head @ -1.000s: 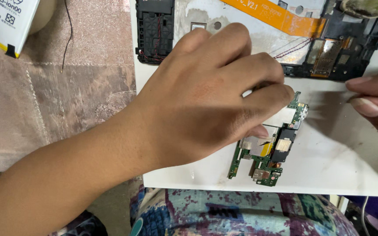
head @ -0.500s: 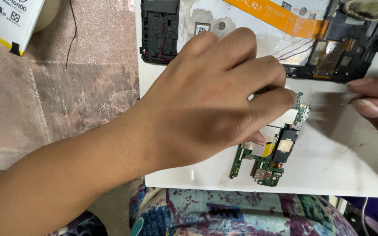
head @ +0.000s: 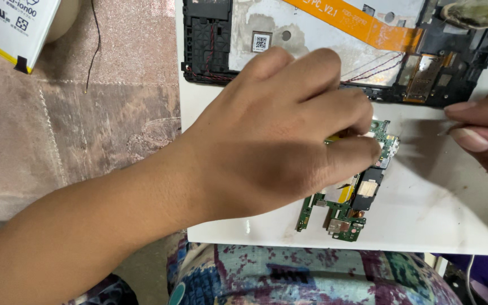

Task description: The person cleans a circuit board with a brush and then uses tweezers to remove a small component. They then place the circuit board into a device chassis and connect a ribbon cable.

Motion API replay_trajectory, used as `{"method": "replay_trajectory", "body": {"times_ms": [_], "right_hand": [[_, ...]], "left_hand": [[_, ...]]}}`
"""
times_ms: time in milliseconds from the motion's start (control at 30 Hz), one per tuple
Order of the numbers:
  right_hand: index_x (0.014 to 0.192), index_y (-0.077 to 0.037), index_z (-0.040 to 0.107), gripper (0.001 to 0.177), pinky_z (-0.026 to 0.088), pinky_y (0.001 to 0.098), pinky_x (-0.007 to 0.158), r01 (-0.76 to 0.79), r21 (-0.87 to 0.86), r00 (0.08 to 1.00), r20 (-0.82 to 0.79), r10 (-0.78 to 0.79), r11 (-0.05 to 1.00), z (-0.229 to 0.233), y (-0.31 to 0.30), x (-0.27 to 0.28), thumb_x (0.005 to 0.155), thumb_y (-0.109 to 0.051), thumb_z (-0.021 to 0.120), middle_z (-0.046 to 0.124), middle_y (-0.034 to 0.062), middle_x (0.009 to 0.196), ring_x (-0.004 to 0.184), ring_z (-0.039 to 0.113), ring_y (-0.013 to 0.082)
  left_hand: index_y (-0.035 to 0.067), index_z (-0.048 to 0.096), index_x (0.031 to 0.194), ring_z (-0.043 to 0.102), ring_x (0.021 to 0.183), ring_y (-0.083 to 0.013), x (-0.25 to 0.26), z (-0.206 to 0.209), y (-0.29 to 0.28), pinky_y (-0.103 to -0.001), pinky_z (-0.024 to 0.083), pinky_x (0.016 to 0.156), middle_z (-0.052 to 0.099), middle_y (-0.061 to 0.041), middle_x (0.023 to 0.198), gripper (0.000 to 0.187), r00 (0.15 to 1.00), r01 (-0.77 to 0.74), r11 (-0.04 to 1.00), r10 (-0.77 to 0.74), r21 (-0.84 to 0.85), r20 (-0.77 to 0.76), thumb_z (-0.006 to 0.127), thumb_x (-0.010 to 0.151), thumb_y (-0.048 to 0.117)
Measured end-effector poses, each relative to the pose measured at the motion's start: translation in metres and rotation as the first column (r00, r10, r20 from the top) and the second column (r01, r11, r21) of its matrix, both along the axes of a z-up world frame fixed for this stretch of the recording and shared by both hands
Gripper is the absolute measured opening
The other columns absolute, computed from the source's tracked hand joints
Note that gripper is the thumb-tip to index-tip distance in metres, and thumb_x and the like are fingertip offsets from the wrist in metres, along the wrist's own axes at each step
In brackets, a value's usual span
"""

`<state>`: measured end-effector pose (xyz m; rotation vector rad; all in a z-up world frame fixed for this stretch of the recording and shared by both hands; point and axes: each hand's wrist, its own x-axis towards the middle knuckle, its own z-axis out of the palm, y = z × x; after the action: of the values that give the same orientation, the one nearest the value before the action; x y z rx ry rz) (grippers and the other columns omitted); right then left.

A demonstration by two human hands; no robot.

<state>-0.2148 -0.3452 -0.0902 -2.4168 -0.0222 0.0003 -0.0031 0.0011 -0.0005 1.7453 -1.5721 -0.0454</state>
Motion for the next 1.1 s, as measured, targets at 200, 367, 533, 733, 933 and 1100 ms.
{"method": "replay_trajectory", "body": {"times_ms": [200, 367, 533, 733, 933, 1100], "right_hand": [[0.115, -0.005, 0.069, 0.032, 0.052, 0.0236, 0.085, -0.003, 0.001, 1.000, 0.009, 0.003, 1.000, -0.0004, 0.0003, 0.0026, 0.110, -0.037, 0.066, 0.066, 0.0055, 0.097, 0.085, 0.062, 0.0126], [0.115, -0.005, 0.069, 0.032, 0.052, 0.0235, 0.084, -0.003, -0.003, 1.000, 0.018, 0.003, 1.000, 0.0006, 0.0001, 0.0031, 0.110, -0.037, 0.066, 0.067, 0.0055, 0.097, 0.085, 0.062, 0.0125], [0.115, -0.005, 0.070, 0.032, 0.052, 0.0234, 0.084, -0.002, -0.001, 1.000, 0.023, 0.002, 1.000, -0.0007, 0.0002, 0.0032, 0.109, -0.037, 0.067, 0.067, 0.0055, 0.097, 0.084, 0.063, 0.0125], [0.114, -0.006, 0.070, 0.032, 0.052, 0.0234, 0.084, 0.003, 0.001, 1.000, 0.024, -0.003, 1.000, -0.0004, 0.0001, 0.0017, 0.109, -0.037, 0.068, 0.067, 0.0055, 0.097, 0.084, 0.063, 0.0125], [0.114, -0.006, 0.071, 0.032, 0.052, 0.0233, 0.083, 0.004, 0.000, 1.000, 0.021, -0.004, 1.000, -0.0013, -0.0005, 0.0021, 0.108, -0.037, 0.068, 0.067, 0.0055, 0.097, 0.084, 0.063, 0.0125], [0.114, -0.006, 0.071, 0.033, 0.052, 0.0232, 0.083, 0.006, 0.002, 1.000, 0.010, -0.006, 1.000, -0.0005, -0.0001, 0.0014, 0.108, -0.037, 0.069, 0.068, 0.0055, 0.097, 0.083, 0.063, 0.0124]], "left_hand": [[0.018, 0.076, 0.087, 0.055, 0.101, -0.0180, -0.0023, -0.0015, -0.0015, -0.038, 0.044, 0.078, 0.059, 0.004, 0.092, 0.002, 0.990, 0.078, 0.996, -0.084, 0.050, 0.112, 0.077, 0.085, 0.019], [0.014, 0.074, 0.085, 0.055, 0.104, -0.0198, -0.0072, -0.0011, -0.0019, -0.039, 0.047, 0.083, 0.059, 0.001, 0.096, 0.003, 0.989, 0.116, 0.993, -0.117, 0.019, 0.085, 0.075, 0.085, 0.016], [0.013, 0.068, 0.067, 0.056, 0.098, -0.0186, -0.0055, -0.0001, -0.0033, -0.038, 0.046, 0.076, 0.060, 0.002, 0.090, 0.013, 0.987, 0.134, 0.991, -0.136, 0.029, 0.083, 0.076, 0.076, 0.018], [0.013, 0.066, 0.067, 0.056, 0.097, -0.0183, -0.0052, 0.0001, -0.0036, -0.038, 0.046, 0.076, 0.059, 0.002, 0.089, 0.016, 0.987, 0.134, 0.991, -0.136, 0.022, 0.090, 0.077, 0.078, 0.017], [0.014, 0.071, 0.077, 0.057, 0.101, -0.0178, -0.0058, -0.0019, -0.0029, -0.037, 0.047, 0.078, 0.061, 0.003, 0.095, 0.008, 0.987, 0.116, 0.993, -0.116, 0.011, 0.108, 0.076, 0.082, 0.016], [0.013, 0.076, 0.092, 0.056, 0.105, -0.0175, -0.0054, -0.0014, -0.0001, -0.036, 0.046, 0.081, 0.063, 0.002, 0.100, 0.004, 0.990, 0.068, 0.998, -0.067, -0.001, 0.127, 0.075, 0.089, 0.016]]}}
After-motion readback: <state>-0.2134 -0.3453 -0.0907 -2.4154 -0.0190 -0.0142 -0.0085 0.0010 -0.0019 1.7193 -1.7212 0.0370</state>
